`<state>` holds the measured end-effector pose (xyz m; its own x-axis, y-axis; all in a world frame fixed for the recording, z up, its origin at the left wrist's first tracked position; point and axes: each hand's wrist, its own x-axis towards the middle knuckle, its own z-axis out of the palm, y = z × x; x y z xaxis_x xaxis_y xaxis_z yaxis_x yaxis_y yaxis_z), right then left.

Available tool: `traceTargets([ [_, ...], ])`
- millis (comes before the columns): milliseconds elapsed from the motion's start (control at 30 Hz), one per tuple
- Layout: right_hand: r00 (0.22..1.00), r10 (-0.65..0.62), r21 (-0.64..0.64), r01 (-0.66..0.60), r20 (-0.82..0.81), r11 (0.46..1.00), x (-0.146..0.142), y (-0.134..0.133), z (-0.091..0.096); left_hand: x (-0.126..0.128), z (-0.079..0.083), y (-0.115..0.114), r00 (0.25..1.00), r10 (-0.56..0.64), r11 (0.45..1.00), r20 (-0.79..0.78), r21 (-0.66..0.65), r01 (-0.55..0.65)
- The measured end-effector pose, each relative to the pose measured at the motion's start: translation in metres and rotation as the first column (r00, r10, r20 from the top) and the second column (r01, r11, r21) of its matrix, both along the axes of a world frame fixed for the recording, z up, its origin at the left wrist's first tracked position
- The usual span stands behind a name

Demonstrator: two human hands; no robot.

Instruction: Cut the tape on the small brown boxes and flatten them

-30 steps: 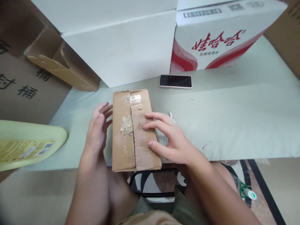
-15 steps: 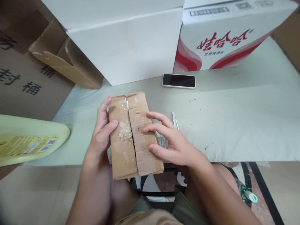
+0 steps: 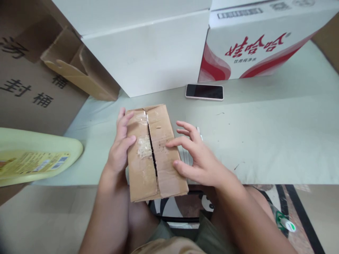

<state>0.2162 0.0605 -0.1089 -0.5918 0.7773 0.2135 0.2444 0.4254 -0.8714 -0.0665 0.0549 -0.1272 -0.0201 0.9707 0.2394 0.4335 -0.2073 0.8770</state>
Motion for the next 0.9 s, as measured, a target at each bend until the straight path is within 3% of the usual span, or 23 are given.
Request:
traceTargets([
  [267, 0.991, -0.111, 0.183, 0.096, 0.073, 0.978, -0.0068, -0.0049, 0.0029, 0.0006, 0.0069, -0.0015, 0.998, -0.002, 0.999, -0.057, 0.042, 0.005],
  [800, 0.995, -0.087, 0.223, 0.075, 0.047, 0.972, -0.0065, -0.0063, 0.0045, 0.0038, 0.0083, -0.003, 0.988, 0.07, 0.993, -0.138, 0.1, -0.056],
  [900, 0.988, -0.155, 0.258, 0.155, -0.023, 0.954, -0.0047, -0.0038, 0.0055, 0.0045, 0.0078, -0.003, 0.99, 0.07, 0.993, -0.121, 0.105, -0.057],
])
